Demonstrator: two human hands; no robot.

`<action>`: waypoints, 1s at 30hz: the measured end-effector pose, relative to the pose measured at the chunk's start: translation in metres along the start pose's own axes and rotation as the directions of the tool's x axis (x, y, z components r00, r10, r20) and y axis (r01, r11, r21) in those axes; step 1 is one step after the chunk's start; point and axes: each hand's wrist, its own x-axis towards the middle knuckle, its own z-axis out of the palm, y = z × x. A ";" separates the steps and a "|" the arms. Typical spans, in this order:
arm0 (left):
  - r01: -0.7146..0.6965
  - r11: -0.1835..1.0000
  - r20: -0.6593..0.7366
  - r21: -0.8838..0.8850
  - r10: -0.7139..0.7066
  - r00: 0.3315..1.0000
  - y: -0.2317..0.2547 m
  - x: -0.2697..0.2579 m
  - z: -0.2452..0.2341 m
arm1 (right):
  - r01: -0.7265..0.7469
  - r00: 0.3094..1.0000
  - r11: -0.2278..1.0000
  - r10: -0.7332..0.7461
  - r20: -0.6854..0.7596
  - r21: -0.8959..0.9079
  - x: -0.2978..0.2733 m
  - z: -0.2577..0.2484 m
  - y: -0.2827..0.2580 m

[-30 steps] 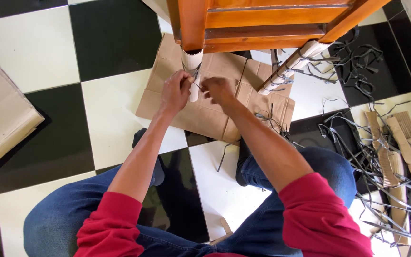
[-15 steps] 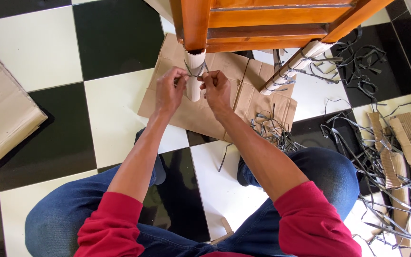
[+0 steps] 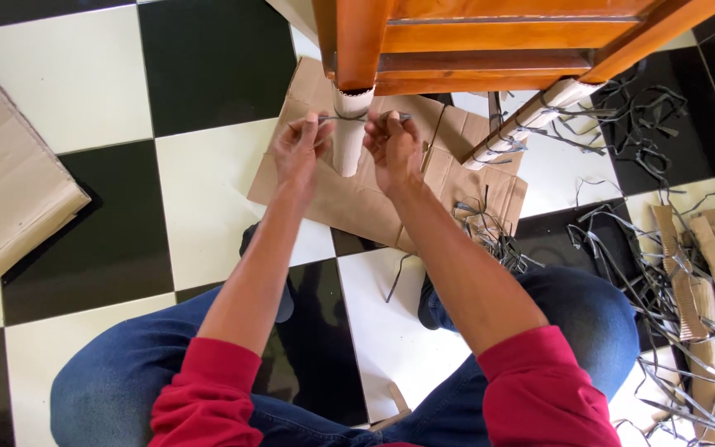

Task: Wrapping the legs of a wooden chair with cardboard and securing them with wire ties using a twisting tool.

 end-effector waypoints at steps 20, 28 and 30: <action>0.021 0.965 -0.037 -0.263 -0.032 0.999 -0.046 0.067 -0.001 | 0.371 0.929 0.535 -0.231 0.291 -0.759 0.049 -0.025 0.005; 0.033 0.964 0.003 -0.262 -0.033 0.999 -0.038 0.057 -0.005 | 0.298 0.900 0.767 -0.029 0.434 -0.568 0.013 -0.031 -0.005; 0.021 0.974 -0.008 -0.224 -0.023 1.000 -0.033 0.056 -0.002 | 0.275 0.906 0.782 -0.017 0.422 -0.559 0.008 -0.024 -0.010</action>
